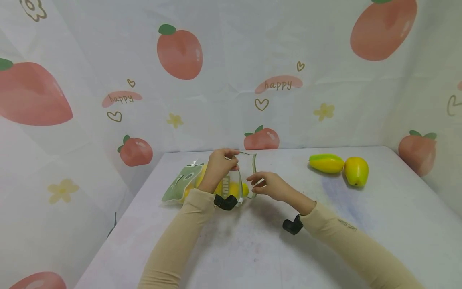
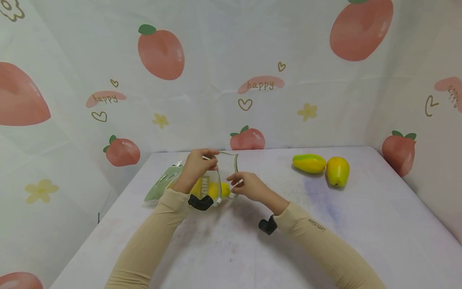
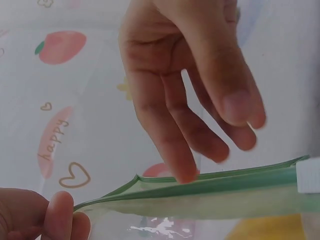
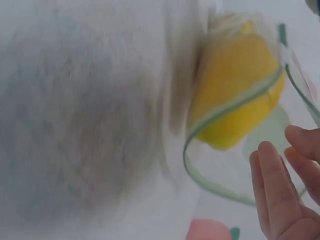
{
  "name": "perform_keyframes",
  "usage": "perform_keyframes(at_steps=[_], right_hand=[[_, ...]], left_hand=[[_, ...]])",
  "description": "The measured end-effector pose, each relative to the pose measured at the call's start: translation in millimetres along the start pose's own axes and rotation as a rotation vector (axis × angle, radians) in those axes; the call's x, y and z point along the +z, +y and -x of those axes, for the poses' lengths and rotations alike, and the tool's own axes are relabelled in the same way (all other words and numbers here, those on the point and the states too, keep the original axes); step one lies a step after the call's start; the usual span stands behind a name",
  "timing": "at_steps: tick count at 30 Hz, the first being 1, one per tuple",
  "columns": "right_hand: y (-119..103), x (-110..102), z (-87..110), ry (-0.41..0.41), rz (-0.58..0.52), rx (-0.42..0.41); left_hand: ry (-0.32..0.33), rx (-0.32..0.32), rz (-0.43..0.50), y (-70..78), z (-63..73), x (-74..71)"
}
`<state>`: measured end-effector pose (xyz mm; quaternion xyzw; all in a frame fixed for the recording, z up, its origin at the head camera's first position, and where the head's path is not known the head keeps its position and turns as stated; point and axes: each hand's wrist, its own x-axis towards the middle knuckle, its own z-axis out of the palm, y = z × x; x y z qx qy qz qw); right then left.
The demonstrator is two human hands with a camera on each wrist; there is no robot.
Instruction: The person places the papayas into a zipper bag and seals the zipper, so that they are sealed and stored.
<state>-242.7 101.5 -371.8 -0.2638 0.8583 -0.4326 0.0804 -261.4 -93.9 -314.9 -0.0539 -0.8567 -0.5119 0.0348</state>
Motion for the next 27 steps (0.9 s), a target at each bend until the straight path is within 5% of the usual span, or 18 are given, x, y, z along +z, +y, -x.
perform_keyframes(at_steps=[27], right_hand=[[49, -127, 81.3, 0.367, 0.012, 0.14]], left_hand=[[-0.008, 0.001, 0.022, -3.4, 1.2, 0.5]])
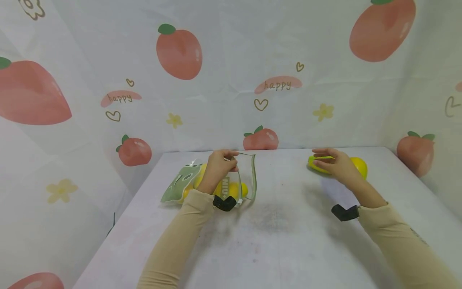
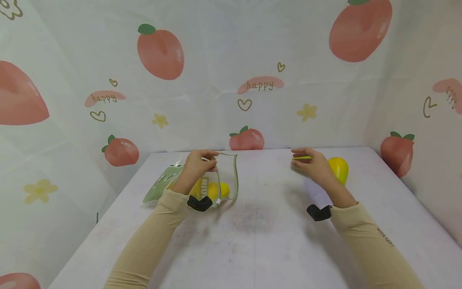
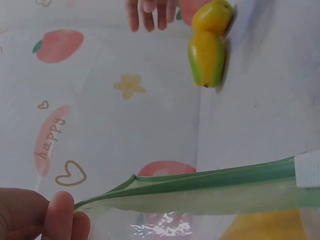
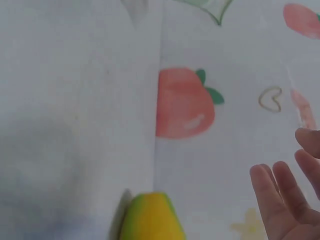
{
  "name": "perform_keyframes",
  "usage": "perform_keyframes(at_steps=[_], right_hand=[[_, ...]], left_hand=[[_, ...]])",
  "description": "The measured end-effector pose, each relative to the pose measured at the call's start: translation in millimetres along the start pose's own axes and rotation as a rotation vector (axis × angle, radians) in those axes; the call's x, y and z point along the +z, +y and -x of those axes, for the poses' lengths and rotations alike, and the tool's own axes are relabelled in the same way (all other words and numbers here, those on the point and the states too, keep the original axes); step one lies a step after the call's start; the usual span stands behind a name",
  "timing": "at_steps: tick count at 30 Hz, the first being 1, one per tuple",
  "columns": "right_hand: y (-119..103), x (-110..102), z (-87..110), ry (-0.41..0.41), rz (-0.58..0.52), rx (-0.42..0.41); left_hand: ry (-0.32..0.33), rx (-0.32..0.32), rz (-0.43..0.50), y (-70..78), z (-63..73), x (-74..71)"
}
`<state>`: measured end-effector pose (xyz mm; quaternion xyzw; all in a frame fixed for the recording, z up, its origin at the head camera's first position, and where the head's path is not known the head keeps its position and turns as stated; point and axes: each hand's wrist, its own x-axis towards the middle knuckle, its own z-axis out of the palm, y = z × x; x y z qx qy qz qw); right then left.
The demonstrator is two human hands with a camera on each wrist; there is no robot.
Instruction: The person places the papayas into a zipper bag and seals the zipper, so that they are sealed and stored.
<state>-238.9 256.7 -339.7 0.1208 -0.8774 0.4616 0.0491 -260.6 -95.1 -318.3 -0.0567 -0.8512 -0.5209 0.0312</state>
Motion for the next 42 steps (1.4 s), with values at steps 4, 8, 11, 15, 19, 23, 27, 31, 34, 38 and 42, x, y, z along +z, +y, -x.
perform_keyframes(at_steps=[4, 8, 11, 15, 19, 23, 27, 31, 34, 38, 42], right_hand=[[8, -18, 4.2, 0.023, 0.032, 0.062], [19, -32, 6.4, 0.067, 0.078, 0.108], [28, -41, 8.3, 0.109, 0.082, 0.125], [41, -52, 11.2, 0.143, 0.067, 0.135], [52, -58, 13.3, 0.147, 0.036, 0.161], [61, -59, 15.4, 0.172, 0.004, 0.192], [69, -59, 17.7, 0.203, 0.007, 0.21], [75, -58, 18.7, 0.207, 0.023, 0.241], [80, -58, 17.5, 0.194, 0.044, 0.269], [87, -57, 13.8, 0.177, 0.073, 0.324], [96, -54, 10.5, 0.172, 0.082, 0.348]], left_hand=[[-0.001, 0.008, 0.012, -1.2, 0.2, 0.7], [-0.003, 0.004, 0.015, -2.1, 0.1, 1.2], [-0.006, 0.0, 0.006, -3.2, -0.5, 1.7], [-0.011, -0.01, 0.002, -5.3, -1.6, 2.5], [-0.015, -0.021, 0.017, -6.7, -1.4, 3.3], [-0.016, -0.023, 0.024, -7.6, -0.1, 3.2], [-0.015, -0.023, 0.021, -7.4, 1.8, 2.6], [-0.016, -0.016, 0.019, -8.2, 2.3, 2.4], [-0.014, -0.008, 0.019, -9.3, 2.1, 2.1], [-0.012, -0.005, 0.015, -9.7, 1.9, 1.5], [-0.012, -0.009, 0.004, -9.5, 2.1, 1.4]])
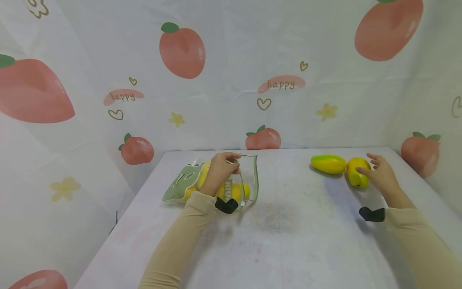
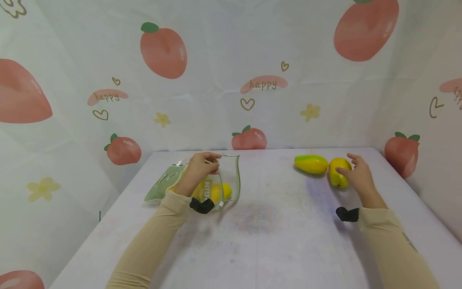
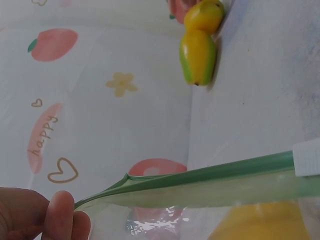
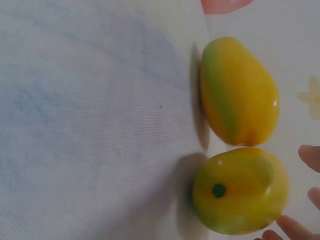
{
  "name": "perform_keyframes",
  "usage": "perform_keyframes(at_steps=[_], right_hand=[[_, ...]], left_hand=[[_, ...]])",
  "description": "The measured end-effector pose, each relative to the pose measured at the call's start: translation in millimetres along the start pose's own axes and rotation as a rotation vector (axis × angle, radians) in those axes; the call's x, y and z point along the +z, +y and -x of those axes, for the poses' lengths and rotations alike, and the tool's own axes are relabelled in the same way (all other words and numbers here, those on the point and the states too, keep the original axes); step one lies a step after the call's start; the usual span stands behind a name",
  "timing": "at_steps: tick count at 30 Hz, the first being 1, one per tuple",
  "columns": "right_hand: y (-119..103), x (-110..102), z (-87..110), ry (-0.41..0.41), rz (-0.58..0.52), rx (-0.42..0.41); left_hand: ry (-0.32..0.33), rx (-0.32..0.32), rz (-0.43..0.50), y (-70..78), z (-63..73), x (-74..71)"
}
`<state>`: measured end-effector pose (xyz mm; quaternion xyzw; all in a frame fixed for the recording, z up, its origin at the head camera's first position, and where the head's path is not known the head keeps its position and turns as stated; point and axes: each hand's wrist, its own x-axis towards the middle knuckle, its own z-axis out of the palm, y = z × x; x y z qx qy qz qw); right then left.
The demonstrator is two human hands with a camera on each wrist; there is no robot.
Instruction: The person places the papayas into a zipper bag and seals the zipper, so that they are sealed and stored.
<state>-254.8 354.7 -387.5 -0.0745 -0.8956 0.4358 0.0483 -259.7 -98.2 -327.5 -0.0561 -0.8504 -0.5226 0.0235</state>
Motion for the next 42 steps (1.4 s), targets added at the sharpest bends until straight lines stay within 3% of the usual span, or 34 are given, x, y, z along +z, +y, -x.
perform_keyframes(at_steps=[12, 23, 42], right_hand=[[6, 9, -8.9, -0.074, 0.047, 0.132], [3, 11, -6.1, -0.064, 0.058, 0.203], [4, 0, 1.9, -0.06, 0.043, 0.194]], left_hand=[[0.002, -0.023, -0.016, -1.3, -1.8, 0.9], [0.002, -0.022, -0.004, -1.2, -2.2, 1.6], [0.005, -0.02, 0.0, 1.7, -0.2, 2.9]])
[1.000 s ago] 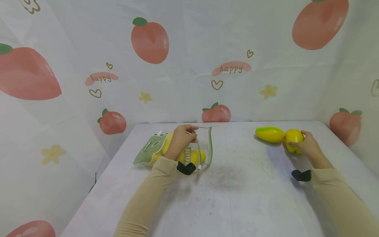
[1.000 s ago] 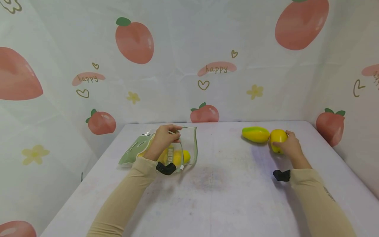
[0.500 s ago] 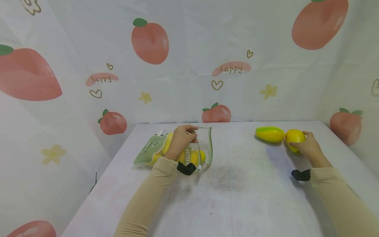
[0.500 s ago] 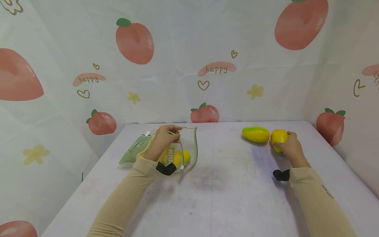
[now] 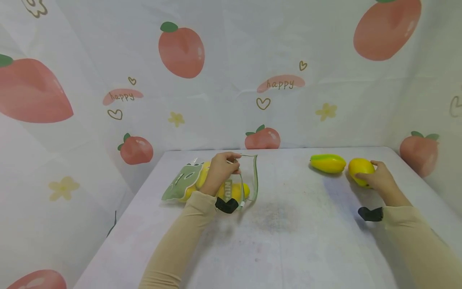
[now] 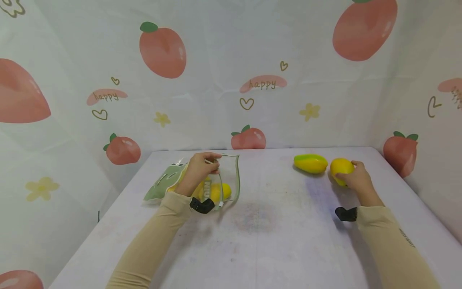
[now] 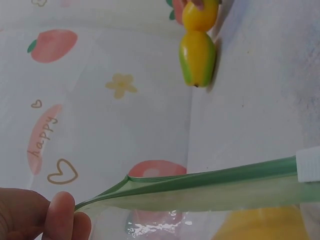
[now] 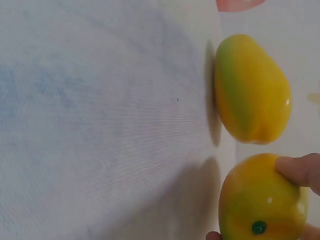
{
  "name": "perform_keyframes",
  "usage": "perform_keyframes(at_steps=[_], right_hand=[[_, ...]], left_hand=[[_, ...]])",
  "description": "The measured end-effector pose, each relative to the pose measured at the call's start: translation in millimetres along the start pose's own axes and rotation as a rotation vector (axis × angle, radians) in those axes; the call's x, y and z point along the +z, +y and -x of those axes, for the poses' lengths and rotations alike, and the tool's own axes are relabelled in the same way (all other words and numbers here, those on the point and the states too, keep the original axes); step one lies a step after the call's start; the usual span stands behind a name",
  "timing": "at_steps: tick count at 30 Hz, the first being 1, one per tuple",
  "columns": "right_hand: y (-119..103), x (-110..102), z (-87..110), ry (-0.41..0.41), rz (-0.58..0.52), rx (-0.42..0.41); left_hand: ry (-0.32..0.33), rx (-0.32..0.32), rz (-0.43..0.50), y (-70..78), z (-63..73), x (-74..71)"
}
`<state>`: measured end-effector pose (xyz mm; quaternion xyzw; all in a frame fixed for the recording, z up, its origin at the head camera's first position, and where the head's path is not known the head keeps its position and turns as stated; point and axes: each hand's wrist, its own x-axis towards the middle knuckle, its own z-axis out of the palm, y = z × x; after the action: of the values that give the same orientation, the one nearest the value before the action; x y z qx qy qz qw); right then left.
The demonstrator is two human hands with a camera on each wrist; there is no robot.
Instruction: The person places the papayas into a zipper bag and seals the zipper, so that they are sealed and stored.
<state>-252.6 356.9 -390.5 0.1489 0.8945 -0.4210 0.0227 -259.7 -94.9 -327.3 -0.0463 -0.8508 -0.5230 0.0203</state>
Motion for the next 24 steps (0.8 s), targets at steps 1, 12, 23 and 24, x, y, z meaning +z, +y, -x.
perform_keyframes(at_steps=[1, 12, 23, 24], right_hand=[[0, 0, 0.4, 0.004, -0.005, -0.004], [-12, -7, 13.8, 0.0, -0.023, -0.095], [-33, -5, 26.2, -0.035, -0.046, -0.178], [-35, -5, 27.6, -0.034, -0.043, -0.179]], left_hand=[[0.0, 0.0, 0.002, 0.0, 0.2, -0.2], [-0.004, -0.021, -0.012, 1.1, -1.1, -0.1], [-0.007, -0.014, 0.012, 0.7, 0.8, -1.0], [-0.007, -0.013, 0.011, 0.7, 0.9, -0.9]])
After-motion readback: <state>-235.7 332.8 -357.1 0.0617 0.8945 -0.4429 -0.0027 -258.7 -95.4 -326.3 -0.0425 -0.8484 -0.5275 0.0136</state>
